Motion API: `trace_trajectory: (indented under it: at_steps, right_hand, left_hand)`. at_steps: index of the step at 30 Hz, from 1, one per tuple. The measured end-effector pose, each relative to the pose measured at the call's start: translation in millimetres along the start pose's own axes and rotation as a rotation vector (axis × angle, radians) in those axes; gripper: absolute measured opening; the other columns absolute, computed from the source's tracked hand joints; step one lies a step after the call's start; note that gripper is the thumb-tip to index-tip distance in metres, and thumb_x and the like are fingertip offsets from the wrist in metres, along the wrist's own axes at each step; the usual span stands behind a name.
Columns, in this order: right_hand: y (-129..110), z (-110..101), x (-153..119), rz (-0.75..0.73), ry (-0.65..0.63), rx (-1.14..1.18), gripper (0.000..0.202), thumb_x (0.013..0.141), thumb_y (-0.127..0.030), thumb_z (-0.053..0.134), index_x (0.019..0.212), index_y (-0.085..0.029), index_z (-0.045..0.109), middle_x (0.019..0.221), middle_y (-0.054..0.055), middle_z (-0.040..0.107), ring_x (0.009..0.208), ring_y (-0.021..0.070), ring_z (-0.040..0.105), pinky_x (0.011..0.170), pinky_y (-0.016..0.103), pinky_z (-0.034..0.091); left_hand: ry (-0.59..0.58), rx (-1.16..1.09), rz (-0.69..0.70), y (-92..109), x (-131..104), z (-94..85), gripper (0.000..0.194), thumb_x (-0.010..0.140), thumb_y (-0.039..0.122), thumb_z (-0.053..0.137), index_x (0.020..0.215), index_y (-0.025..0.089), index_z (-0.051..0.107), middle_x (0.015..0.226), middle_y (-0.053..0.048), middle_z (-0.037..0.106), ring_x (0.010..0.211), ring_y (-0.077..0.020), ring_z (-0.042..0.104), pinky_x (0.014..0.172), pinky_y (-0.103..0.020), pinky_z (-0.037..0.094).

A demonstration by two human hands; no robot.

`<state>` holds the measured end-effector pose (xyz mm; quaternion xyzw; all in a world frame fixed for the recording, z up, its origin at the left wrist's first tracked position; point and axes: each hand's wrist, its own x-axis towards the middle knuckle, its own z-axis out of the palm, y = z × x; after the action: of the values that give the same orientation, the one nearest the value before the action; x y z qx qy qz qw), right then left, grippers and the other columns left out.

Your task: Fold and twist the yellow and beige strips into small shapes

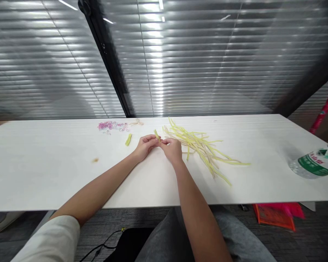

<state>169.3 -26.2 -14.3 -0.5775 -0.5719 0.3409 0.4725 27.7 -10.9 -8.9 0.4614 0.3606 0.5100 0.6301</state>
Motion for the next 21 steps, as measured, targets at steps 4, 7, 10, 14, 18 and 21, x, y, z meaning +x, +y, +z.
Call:
trace_trajectory:
  at_steps: [4, 7, 10, 14, 18, 21]
  right_hand:
    - [0.2, 0.6, -0.2, 0.021, -0.005, -0.020, 0.030, 0.067, -0.051, 0.067, 0.068, -0.021, 0.072, 0.068, 0.000, 0.069, 0.064, 0.0145, 0.058, 0.064, 0.025, 0.042]
    - [0.6, 1.1, -0.4, 0.028, -0.005, -0.023, 0.032, 0.065, -0.053, 0.068, 0.068, -0.022, 0.072, 0.067, -0.001, 0.068, 0.063, 0.0142, 0.057, 0.063, 0.025, 0.041]
    - [0.4, 1.3, -0.4, 0.028, -0.003, -0.027, 0.032, 0.065, -0.054, 0.069, 0.067, -0.022, 0.072, 0.066, -0.001, 0.068, 0.062, 0.0140, 0.056, 0.061, 0.025, 0.040]
    - [0.2, 1.1, -0.5, 0.015, -0.005, -0.030, 0.030, 0.066, -0.052, 0.069, 0.066, -0.022, 0.072, 0.065, -0.001, 0.067, 0.061, 0.0136, 0.056, 0.061, 0.025, 0.040]
    - [1.5, 1.6, -0.8, -0.014, -0.009, -0.029, 0.027, 0.066, -0.049, 0.070, 0.065, -0.022, 0.070, 0.065, -0.001, 0.066, 0.061, 0.0132, 0.055, 0.062, 0.025, 0.040]
    - [2.4, 2.2, -0.8, -0.043, -0.008, -0.047, 0.025, 0.067, -0.046, 0.070, 0.065, -0.021, 0.069, 0.065, -0.001, 0.066, 0.060, 0.0129, 0.054, 0.062, 0.025, 0.040]
  left_hand:
    - [-0.010, 0.025, 0.024, -2.2, 0.0, 0.4, 0.025, 0.064, 0.027, 0.080, 0.083, 0.012, 0.072, 0.084, -0.007, 0.074, 0.081, -0.0196, 0.069, 0.085, -0.034, 0.049]
    - [-0.005, 0.034, 0.033, -3.4, 0.2, 0.5, 0.022, 0.066, 0.028, 0.080, 0.080, 0.013, 0.072, 0.084, -0.007, 0.074, 0.081, -0.0189, 0.069, 0.085, -0.033, 0.049]
    - [0.000, 0.040, 0.033, -3.6, 0.3, 0.8, 0.020, 0.067, 0.028, 0.079, 0.078, 0.013, 0.072, 0.083, -0.007, 0.074, 0.079, -0.0180, 0.068, 0.084, -0.032, 0.049]
    - [0.000, 0.054, 0.030, -4.0, 0.6, 0.5, 0.020, 0.068, 0.030, 0.078, 0.077, 0.013, 0.072, 0.082, -0.006, 0.074, 0.079, -0.0181, 0.068, 0.083, -0.032, 0.049]
    - [0.010, 0.065, 0.030, -5.4, 1.6, -0.8, 0.021, 0.068, 0.031, 0.078, 0.076, 0.012, 0.072, 0.081, -0.006, 0.073, 0.079, -0.0177, 0.067, 0.082, -0.031, 0.048]
    - [0.012, 0.068, 0.022, -5.3, 2.1, -0.6, 0.023, 0.068, 0.032, 0.078, 0.076, 0.012, 0.072, 0.080, -0.006, 0.073, 0.078, -0.0171, 0.066, 0.081, -0.030, 0.048]
